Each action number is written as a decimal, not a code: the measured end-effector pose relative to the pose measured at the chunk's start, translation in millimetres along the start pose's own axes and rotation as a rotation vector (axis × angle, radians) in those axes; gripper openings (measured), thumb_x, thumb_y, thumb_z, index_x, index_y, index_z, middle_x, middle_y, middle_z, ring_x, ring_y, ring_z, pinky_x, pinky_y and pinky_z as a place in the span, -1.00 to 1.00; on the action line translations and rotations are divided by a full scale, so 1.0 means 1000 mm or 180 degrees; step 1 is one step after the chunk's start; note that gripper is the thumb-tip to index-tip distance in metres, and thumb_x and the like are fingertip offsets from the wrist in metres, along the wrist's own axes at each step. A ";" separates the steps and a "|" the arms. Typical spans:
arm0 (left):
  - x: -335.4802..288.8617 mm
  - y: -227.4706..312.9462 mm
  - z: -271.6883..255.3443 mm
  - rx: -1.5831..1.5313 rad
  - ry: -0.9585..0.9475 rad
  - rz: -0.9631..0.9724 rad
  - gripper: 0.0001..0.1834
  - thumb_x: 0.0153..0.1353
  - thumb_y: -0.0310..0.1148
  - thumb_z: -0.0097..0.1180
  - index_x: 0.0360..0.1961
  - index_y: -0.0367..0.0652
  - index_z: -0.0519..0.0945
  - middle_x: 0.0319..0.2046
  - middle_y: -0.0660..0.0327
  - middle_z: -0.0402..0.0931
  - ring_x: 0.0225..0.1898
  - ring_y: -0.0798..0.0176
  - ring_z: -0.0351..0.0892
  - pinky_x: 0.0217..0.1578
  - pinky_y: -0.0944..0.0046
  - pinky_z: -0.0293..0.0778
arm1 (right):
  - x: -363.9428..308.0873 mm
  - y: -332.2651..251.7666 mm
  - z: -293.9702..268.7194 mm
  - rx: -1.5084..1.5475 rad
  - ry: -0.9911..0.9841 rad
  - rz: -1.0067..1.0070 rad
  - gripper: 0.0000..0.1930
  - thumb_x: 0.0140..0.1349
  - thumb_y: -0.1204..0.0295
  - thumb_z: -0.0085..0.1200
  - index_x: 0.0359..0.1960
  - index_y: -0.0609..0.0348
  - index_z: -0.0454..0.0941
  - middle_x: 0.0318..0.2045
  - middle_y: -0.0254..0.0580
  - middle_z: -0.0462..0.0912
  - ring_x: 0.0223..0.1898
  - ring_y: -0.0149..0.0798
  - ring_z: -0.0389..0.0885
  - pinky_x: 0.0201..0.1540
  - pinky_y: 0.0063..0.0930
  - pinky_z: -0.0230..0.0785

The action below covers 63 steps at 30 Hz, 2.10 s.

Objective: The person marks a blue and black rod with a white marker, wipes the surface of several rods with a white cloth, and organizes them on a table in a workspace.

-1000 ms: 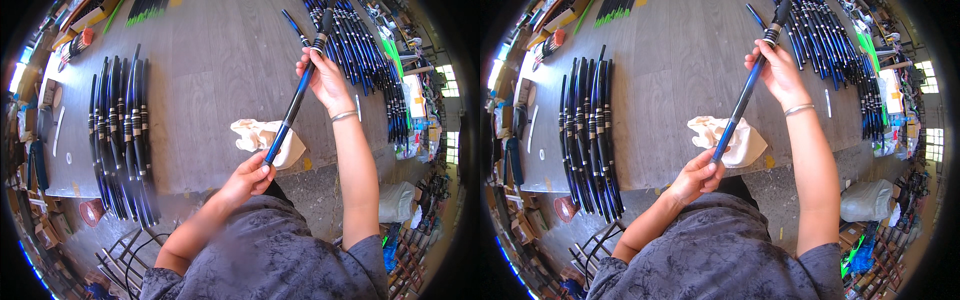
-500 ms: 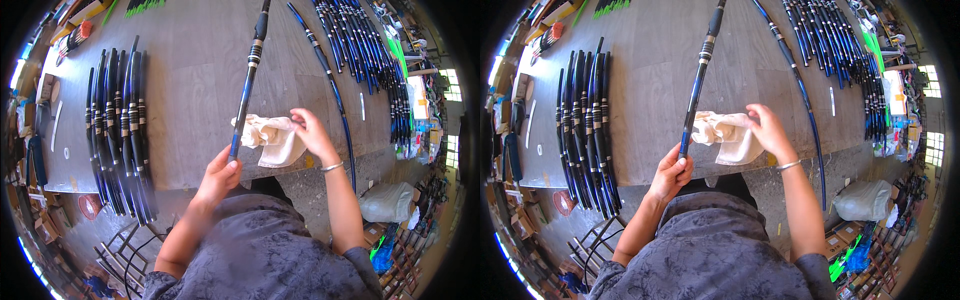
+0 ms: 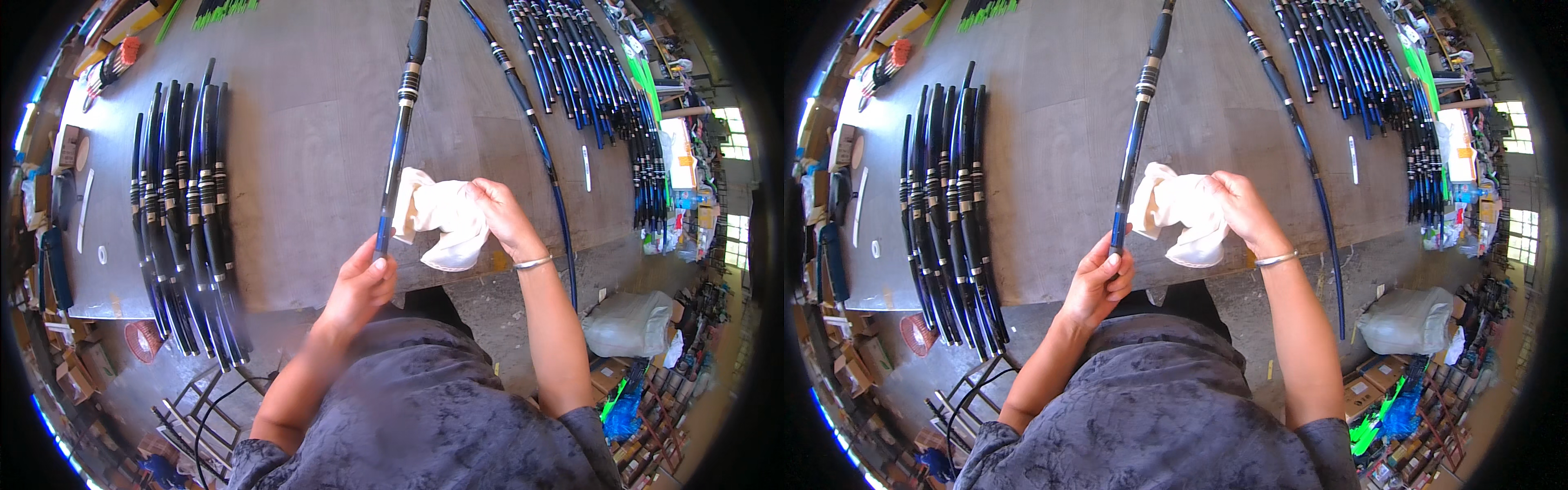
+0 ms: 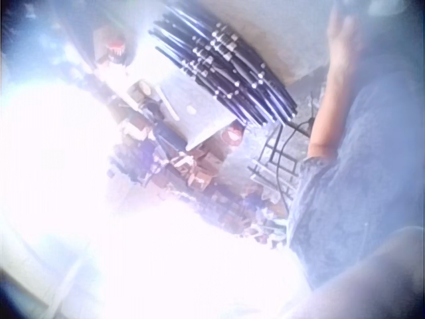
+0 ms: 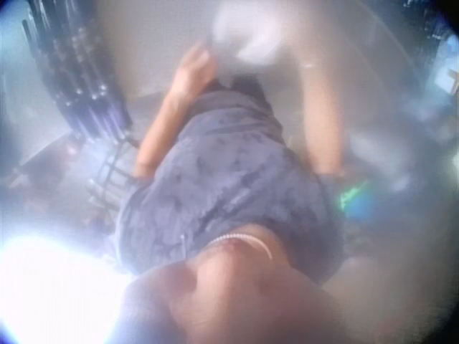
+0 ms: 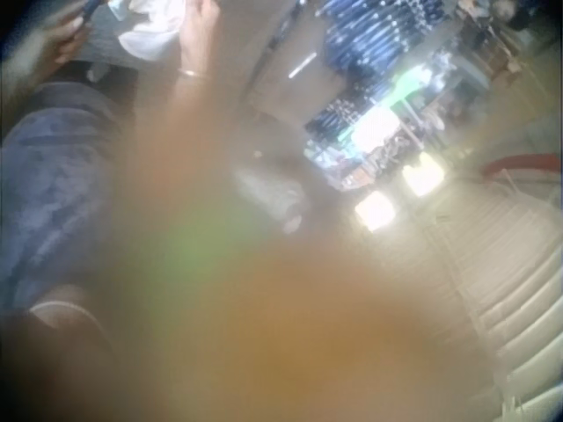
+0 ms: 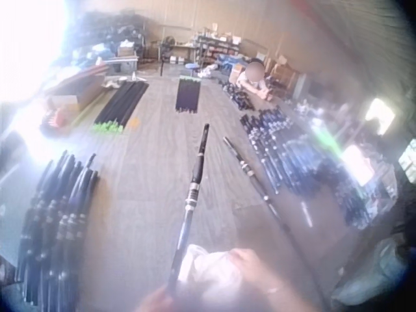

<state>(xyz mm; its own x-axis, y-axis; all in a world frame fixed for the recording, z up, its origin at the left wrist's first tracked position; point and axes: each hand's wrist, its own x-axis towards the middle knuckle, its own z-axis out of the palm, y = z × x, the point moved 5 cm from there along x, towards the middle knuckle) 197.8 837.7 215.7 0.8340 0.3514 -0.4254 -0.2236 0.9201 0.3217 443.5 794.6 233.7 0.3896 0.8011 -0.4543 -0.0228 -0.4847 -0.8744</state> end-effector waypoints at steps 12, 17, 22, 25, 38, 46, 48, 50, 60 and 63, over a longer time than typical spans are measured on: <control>0.000 -0.002 0.004 -0.0090 -0.0043 -0.0017 -0.42 0.29 -0.32 0.11 0.30 -0.10 0.24 -0.47 0.34 0.24 -0.59 0.52 0.11 -0.66 0.54 0.05 | -0.037 -0.027 0.014 0.1950 -0.0465 0.0095 -0.75 0.31 0.34 0.12 -0.06 0.17 0.47 -0.16 -0.29 0.60 -0.11 -0.46 0.57 0.00 -0.50 0.44; -0.003 0.003 0.003 0.0000 -0.0020 0.0105 -0.42 0.30 -0.32 0.10 0.30 -0.11 0.24 -0.48 0.35 0.23 -0.60 0.52 0.10 -0.66 0.54 0.04 | -0.033 -0.027 -0.010 0.1129 0.0142 -0.0233 -0.57 0.27 0.41 0.15 0.14 0.19 0.34 -0.02 -0.14 0.54 0.03 -0.32 0.52 0.09 -0.41 0.40; -0.005 0.003 -0.010 0.0022 0.0054 0.0134 -0.42 0.31 -0.34 0.09 0.31 -0.11 0.22 -0.48 0.35 0.23 -0.60 0.52 0.10 -0.66 0.53 0.06 | -0.033 0.045 -0.047 -0.1241 0.0967 -0.0145 -0.38 0.17 0.37 0.24 0.22 0.27 0.24 0.02 0.06 0.51 0.03 -0.10 0.52 0.06 -0.26 0.42; -0.005 0.003 -0.012 -0.0022 0.0064 0.0174 -0.42 0.31 -0.34 0.08 0.32 -0.11 0.22 -0.49 0.35 0.22 -0.60 0.52 0.10 -0.66 0.53 0.06 | -0.047 0.069 -0.033 -0.1864 0.1072 0.0216 -0.28 -0.03 0.21 0.41 0.10 0.34 0.34 -0.11 0.02 0.55 -0.13 -0.13 0.55 -0.09 -0.33 0.46; -0.006 0.015 -0.014 0.0088 0.0111 0.0268 -0.43 0.30 -0.33 0.09 0.30 -0.12 0.24 -0.49 0.36 0.20 -0.60 0.52 0.08 -0.67 0.54 0.02 | -0.076 0.054 -0.070 -0.2520 0.1420 -0.0458 -0.80 0.35 0.35 -0.08 -0.23 0.21 0.52 -0.48 0.11 0.61 -0.41 0.08 0.65 -0.37 -0.17 0.42; -0.006 0.017 -0.013 0.0103 0.0128 0.0285 -0.42 0.29 -0.32 0.11 0.30 -0.12 0.24 -0.49 0.36 0.21 -0.60 0.52 0.09 -0.66 0.54 0.03 | -0.078 0.064 -0.107 -0.4182 0.1521 0.0381 -0.74 0.30 0.20 -0.01 -0.33 0.15 0.51 -0.51 0.10 0.60 -0.39 0.20 0.59 -0.39 0.04 0.36; -0.006 0.016 -0.013 0.0113 0.0142 0.0263 -0.41 0.29 -0.32 0.11 0.30 -0.12 0.24 -0.49 0.36 0.21 -0.60 0.52 0.09 -0.66 0.54 0.03 | -0.082 0.068 -0.119 -0.4292 0.1534 0.0959 -0.77 0.25 0.22 0.07 -0.27 0.12 0.53 -0.41 0.09 0.62 -0.29 0.16 0.60 -0.30 0.02 0.39; -0.005 0.013 -0.012 0.0083 0.0124 0.0240 -0.41 0.29 -0.32 0.11 0.30 -0.13 0.24 -0.49 0.35 0.21 -0.60 0.52 0.09 -0.66 0.54 0.02 | -0.084 0.060 -0.113 -0.4359 0.1285 0.0459 -0.73 0.15 0.25 0.18 -0.17 0.08 0.52 -0.25 0.05 0.60 -0.15 0.11 0.57 -0.18 -0.02 0.38; 0.006 0.010 -0.003 0.0097 0.0034 0.0122 -0.42 0.29 -0.33 0.11 0.29 -0.14 0.24 -0.49 0.35 0.21 -0.61 0.53 0.09 -0.66 0.54 0.02 | -0.022 -0.018 0.016 -0.3667 0.0800 -0.1690 -0.53 -0.08 0.30 0.37 -0.11 0.18 0.52 -0.16 -0.08 0.54 -0.03 -0.05 0.50 0.03 -0.15 0.31; 0.006 0.012 0.001 0.0101 -0.0003 0.0094 -0.43 0.29 -0.33 0.11 0.29 -0.14 0.24 -0.50 0.35 0.21 -0.61 0.53 0.09 -0.66 0.53 0.03 | 0.007 0.004 -0.002 -0.2333 0.0777 -0.0550 -0.79 0.16 0.40 0.18 -0.25 0.27 0.50 -0.43 -0.12 0.58 -0.26 -0.14 0.62 -0.21 -0.26 0.44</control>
<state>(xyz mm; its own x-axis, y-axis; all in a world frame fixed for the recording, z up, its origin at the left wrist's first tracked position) 200.4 850.5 217.5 0.8278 0.3780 -0.4146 -0.2319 0.9034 0.3607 448.1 797.7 227.8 0.5253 0.8276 -0.1979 0.6358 -0.5363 -0.5552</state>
